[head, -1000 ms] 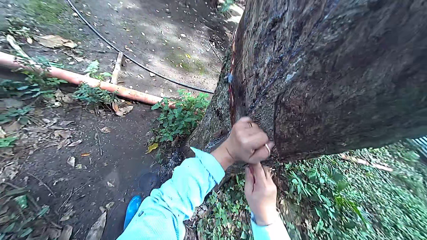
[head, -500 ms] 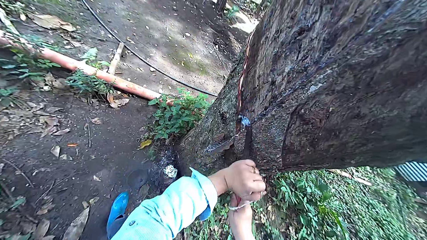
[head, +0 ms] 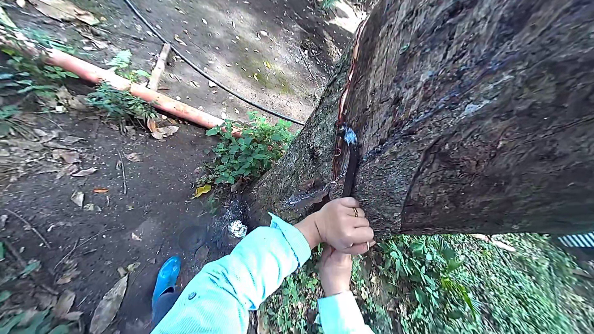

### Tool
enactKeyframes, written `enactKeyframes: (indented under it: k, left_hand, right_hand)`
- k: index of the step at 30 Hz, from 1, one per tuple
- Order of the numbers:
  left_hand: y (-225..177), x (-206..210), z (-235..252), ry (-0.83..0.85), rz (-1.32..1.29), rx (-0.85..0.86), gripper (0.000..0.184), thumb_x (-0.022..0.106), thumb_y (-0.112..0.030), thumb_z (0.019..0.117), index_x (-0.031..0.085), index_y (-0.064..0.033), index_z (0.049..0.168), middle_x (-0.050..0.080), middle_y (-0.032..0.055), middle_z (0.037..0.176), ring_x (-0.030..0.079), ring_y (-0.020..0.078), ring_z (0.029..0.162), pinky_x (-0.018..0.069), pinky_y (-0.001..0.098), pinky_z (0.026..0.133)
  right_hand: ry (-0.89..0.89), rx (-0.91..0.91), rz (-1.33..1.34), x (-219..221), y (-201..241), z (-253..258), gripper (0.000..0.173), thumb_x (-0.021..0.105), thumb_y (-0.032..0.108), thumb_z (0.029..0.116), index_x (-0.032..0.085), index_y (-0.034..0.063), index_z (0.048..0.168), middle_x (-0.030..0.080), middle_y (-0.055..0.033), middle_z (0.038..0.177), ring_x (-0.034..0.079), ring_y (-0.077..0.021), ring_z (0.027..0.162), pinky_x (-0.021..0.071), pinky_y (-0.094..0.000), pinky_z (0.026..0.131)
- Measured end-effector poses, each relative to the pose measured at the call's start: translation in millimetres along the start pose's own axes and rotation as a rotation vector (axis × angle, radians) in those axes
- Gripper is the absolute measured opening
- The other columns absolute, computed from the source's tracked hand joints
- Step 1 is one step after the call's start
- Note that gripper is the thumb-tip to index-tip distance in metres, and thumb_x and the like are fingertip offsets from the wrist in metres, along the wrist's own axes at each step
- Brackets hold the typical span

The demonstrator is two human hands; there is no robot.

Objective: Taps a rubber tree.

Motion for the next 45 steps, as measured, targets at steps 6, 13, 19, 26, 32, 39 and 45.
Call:
enactKeyframes:
  k: [6, 13, 19, 26, 32, 39, 45]
  left_hand:
    - [-20, -1, -3, 0.069, -0.086, -0.013, 0.047, 0.042, -0.030, 0.1028, 0.055, -0.0111, 0.062, 0.053, 0.0045, 0.050, 0.053, 0.0206, 0.050, 0.0437, 0.0350, 0.063]
    - [-35, 5, -10, 0.047, -0.057, -0.104, 0.051, 0.039, -0.034, 0.1054, 0.053, -0.0127, 0.061, 0.051, 0.0038, 0.050, 0.054, 0.0207, 0.051, 0.0489, 0.0360, 0.066]
    - [-21, 2, 8, 0.001, -0.061, -0.066, 0.051, 0.037, -0.033, 0.1044, 0.054, -0.0112, 0.061, 0.051, 0.0047, 0.050, 0.052, 0.0209, 0.050, 0.0450, 0.0356, 0.065]
    - [-52, 18, -16, 0.048, -0.021, -0.063, 0.047, 0.039, -0.031, 0.1036, 0.054, -0.0128, 0.063, 0.051, 0.0033, 0.051, 0.052, 0.0203, 0.050, 0.0452, 0.0344, 0.063]
    - [-56, 22, -16, 0.046, 0.011, -0.127, 0.049, 0.040, -0.035, 0.1034, 0.055, -0.0130, 0.062, 0.052, 0.0033, 0.052, 0.055, 0.0210, 0.052, 0.0487, 0.0363, 0.067]
    - [-36, 19, 1, 0.062, -0.005, -0.136, 0.048, 0.038, -0.032, 0.1012, 0.057, -0.0114, 0.062, 0.055, 0.0050, 0.052, 0.055, 0.0220, 0.052, 0.0455, 0.0377, 0.067]
    - [-97, 31, -32, 0.274, -0.214, -0.297, 0.042, 0.043, -0.029, 0.0997, 0.066, -0.0098, 0.070, 0.064, 0.0052, 0.061, 0.064, 0.0226, 0.062, 0.0498, 0.0401, 0.075]
  right_hand:
    - [0.078, 0.043, 0.086, -10, -2, -32, 0.017, 0.061, -0.004, 0.0868, 0.067, -0.0150, 0.098, 0.071, -0.0298, 0.089, 0.073, -0.0455, 0.081, 0.0584, -0.0582, 0.072]
    - [0.122, 0.046, -0.003, -22, -4, -39, 0.025, 0.059, 0.004, 0.0910, 0.065, -0.0173, 0.102, 0.070, -0.0312, 0.085, 0.072, -0.0467, 0.071, 0.0583, -0.0588, 0.062]
    - [-0.039, -0.049, -0.035, -29, -5, -25, 0.023, 0.056, 0.006, 0.0915, 0.066, -0.0142, 0.098, 0.071, -0.0275, 0.086, 0.073, -0.0420, 0.072, 0.0595, -0.0528, 0.062]
    - [0.080, 0.000, -0.042, -24, -34, -57, 0.027, 0.059, 0.006, 0.0916, 0.066, -0.0159, 0.104, 0.072, -0.0313, 0.093, 0.073, -0.0465, 0.083, 0.0593, -0.0561, 0.074]
    - [0.096, 0.024, -0.107, -34, -31, -50, 0.024, 0.059, 0.002, 0.0904, 0.066, -0.0170, 0.103, 0.071, -0.0347, 0.092, 0.072, -0.0526, 0.077, 0.0578, -0.0631, 0.066]
    - [0.006, -0.046, -0.113, -27, -35, -37, 0.023, 0.057, 0.005, 0.0941, 0.067, -0.0143, 0.103, 0.072, -0.0315, 0.095, 0.074, -0.0478, 0.079, 0.0590, -0.0597, 0.067]
    - [0.115, 0.023, -0.062, -55, -47, -101, 0.025, 0.059, 0.005, 0.0879, 0.067, -0.0173, 0.097, 0.071, -0.0332, 0.089, 0.072, -0.0501, 0.075, 0.0578, -0.0611, 0.065]
Point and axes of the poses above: each hand's wrist, its own z-axis towards the middle knuckle, its own x-axis out of the palm, y = z × x, the point moved 6 cm from there along z, towards the middle knuckle
